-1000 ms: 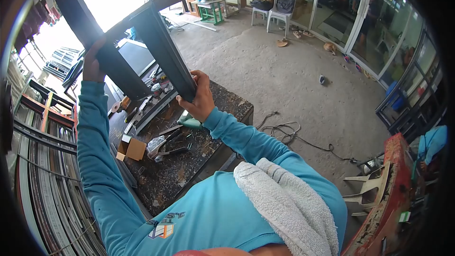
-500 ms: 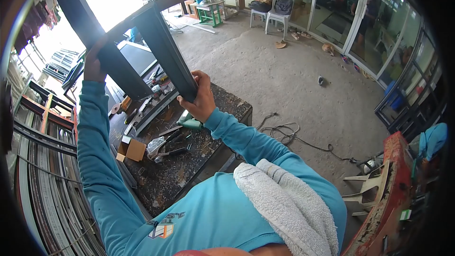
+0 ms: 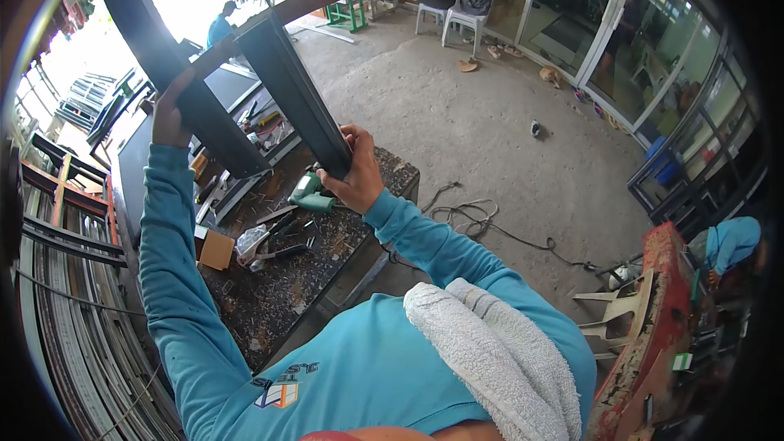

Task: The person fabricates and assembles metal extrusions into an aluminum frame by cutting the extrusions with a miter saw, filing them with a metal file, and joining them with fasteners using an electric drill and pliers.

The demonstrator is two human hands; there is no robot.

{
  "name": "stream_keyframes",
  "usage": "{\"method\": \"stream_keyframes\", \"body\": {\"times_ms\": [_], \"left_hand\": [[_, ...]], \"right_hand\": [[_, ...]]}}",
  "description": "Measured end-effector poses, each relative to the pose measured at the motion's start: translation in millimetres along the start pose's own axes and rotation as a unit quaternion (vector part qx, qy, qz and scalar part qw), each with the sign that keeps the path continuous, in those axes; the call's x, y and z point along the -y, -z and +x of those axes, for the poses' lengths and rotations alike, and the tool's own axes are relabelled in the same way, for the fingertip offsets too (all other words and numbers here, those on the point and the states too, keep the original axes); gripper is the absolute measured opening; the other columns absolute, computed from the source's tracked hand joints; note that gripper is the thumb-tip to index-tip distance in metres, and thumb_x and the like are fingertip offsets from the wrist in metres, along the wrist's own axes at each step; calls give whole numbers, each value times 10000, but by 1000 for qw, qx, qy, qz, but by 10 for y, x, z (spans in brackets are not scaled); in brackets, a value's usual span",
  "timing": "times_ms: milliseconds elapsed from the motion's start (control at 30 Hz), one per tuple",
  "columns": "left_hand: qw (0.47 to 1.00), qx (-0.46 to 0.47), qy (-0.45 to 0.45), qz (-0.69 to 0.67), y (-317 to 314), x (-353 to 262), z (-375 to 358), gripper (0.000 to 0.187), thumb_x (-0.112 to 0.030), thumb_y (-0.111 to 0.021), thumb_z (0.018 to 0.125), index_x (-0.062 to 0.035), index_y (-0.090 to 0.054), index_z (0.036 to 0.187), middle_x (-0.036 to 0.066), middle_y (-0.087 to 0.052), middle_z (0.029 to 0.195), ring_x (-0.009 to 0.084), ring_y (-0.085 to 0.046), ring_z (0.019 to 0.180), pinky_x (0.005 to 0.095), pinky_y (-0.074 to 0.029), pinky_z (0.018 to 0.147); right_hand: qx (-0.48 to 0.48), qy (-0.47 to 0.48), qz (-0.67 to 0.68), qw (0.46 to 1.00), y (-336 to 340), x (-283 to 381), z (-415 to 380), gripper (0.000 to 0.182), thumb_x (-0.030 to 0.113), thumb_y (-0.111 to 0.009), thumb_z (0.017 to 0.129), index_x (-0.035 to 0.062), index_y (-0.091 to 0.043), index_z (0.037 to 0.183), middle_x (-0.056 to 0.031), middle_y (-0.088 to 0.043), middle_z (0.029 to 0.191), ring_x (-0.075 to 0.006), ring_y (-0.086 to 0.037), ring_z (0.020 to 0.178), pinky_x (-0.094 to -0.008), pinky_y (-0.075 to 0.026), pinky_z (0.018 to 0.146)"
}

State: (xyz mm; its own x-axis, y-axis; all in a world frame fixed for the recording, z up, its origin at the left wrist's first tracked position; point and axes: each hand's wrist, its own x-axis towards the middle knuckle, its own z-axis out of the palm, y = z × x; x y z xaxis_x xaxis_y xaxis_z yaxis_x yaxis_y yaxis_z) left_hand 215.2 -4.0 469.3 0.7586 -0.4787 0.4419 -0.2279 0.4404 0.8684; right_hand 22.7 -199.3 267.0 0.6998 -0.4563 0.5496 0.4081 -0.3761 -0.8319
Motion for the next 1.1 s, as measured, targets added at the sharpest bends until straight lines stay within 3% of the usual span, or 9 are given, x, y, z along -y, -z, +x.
{"method": "stream_keyframes", "body": {"times_ms": [133,333,433,533,633,700,900,933,1100], "left_hand": [[999,4,47,-16,61,248,-39,221,-165,-676,874,-2,-634,1018,61,-645,845,171,-651,691,288,-544,620],[994,-25,93,-44,175,586,-190,216,-166,-694,855,-13,-626,991,68,-644,824,190,-651,661,313,-548,588],[991,-51,111,-54,296,700,-349,220,-144,-707,838,-20,-621,999,61,-639,806,185,-649,649,306,-551,580],[988,-94,105,-57,360,759,-618,201,-109,-731,811,-19,-628,958,58,-645,784,175,-642,604,289,-548,550],[987,-122,102,1,618,845,-995,216,-107,-754,792,-9,-651,955,69,-662,824,173,-642,593,288,-544,544],[971,-192,139,30,917,992,-1413,244,-104,-776,771,-21,-675,977,59,-674,866,151,-647,685,280,-532,628],[911,-333,185,158,1498,1213,-3174,346,-113,-797,762,-25,-646,1061,37,-660,952,146,-632,819,286,-508,706],[893,-367,223,139,1520,1228,-3488,365,-115,-797,762,-23,-635,1076,38,-655,953,152,-629,822,290,-508,707],[808,-482,331,71,1517,1423,-4934,402,-125,-812,745,-10,-614,1075,46,-646,931,164,-624,784,299,-509,700]], "right_hand": [[6,27,-99,995,120,-76,-97,710,47,-744,740,62,-297,1292,-74,-475,1005,-131,-535,879,-285,-490,792],[12,9,-136,991,202,-136,-211,696,63,-765,719,65,-337,1268,-65,-467,998,-132,-526,870,-292,-490,785],[56,-53,-73,994,212,-179,-269,742,83,-790,697,35,-341,1286,-148,-427,1098,-234,-514,999,-375,-484,858],[95,-44,-84,991,192,-281,-333,721,65,-779,715,72,-336,1284,-62,-476,1002,-127,-523,867,-293,-490,771],[153,-77,-76,982,136,-540,-472,740,112,-801,684,59,-382,1292,-137,-454,1101,-261,-536,971,-371,-487,862],[205,-60,-88,973,41,-602,-542,744,119,-804,662,77,-421,1298,-140,-492,1098,-285,-554,974,-386,-487,874],[431,-48,-140,890,-368,-773,-828,756,96,-778,663,66,-454,1346,-160,-536,1101,-323,-578,1041,-388,-467,913],[490,-88,-146,855,-459,-812,-867,786,102,-758,652,99,-445,1374,-172,-538,1118,-365,-571,1063,-402,-470,925],[657,-52,-145,738,-951,-1173,-1166,784,148,-753,633,147,-452,1357,-164,-528,1129,-379,-569,1061,-440,-490,908]]}}
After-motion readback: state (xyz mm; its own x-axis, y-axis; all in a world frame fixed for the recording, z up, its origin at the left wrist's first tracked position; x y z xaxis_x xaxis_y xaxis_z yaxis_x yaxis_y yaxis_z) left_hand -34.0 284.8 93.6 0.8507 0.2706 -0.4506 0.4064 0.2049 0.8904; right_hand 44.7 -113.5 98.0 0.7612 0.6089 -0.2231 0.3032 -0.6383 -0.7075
